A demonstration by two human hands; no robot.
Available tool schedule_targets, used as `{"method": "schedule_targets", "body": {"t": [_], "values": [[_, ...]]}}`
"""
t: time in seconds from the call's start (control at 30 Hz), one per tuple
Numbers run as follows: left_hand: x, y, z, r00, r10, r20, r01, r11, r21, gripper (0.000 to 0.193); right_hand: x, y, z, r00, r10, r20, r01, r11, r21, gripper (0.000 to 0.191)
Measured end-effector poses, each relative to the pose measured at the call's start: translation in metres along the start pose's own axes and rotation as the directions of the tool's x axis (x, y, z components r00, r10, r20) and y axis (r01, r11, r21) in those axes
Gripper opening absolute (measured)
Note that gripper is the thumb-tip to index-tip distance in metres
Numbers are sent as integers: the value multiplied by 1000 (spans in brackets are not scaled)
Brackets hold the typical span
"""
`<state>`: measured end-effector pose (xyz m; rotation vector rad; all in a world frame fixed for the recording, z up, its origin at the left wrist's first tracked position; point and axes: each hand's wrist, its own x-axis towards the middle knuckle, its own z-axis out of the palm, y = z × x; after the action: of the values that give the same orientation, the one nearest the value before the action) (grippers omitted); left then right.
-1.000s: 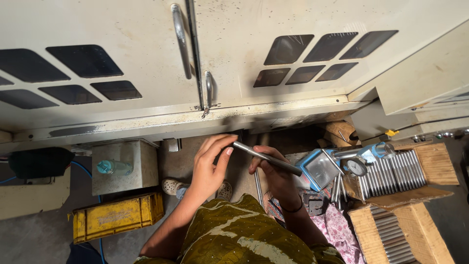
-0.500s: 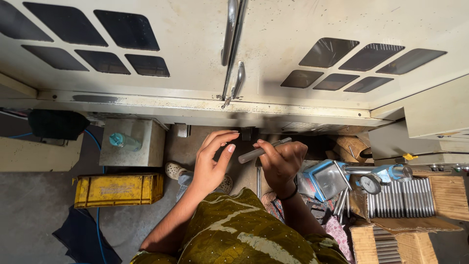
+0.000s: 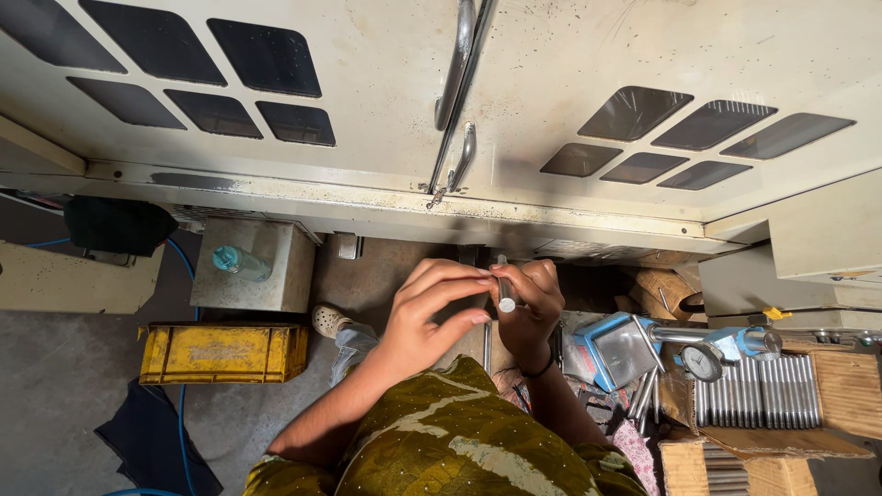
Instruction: The person opens a CNC machine door, removes a metal rod from the chuck, and places it in a cardboard box. They then pick up another rod, wipe it with a cloth, inspect it, and return it to the box. The person repeats this process with additional rods, occasionally opening and closing the machine door.
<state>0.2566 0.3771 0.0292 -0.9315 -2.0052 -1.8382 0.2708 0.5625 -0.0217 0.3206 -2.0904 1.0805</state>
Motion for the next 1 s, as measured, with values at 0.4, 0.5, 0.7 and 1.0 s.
{"method": "schedule_targets", "body": {"t": [0.4,0.5,0.7,1.0], "values": [[-2,-4,24,960,-189,205,251,905,-343,8,-18,2,6,997,-58,43,59,998,-14,24],[-5,-8,29,935,-277,221,341,874,-346,10,-21,-3,1,998,-2,67,6,998,-70,28],[-3,-11,33,841,-402,363,534,726,-434,19,-26,-8,-9,996,65,56,-62,996,-65,35],[-17,-22,38,847,-324,421,519,672,-527,7,-29,-8,-6,998,-33,50,40,987,-158,28]]}}
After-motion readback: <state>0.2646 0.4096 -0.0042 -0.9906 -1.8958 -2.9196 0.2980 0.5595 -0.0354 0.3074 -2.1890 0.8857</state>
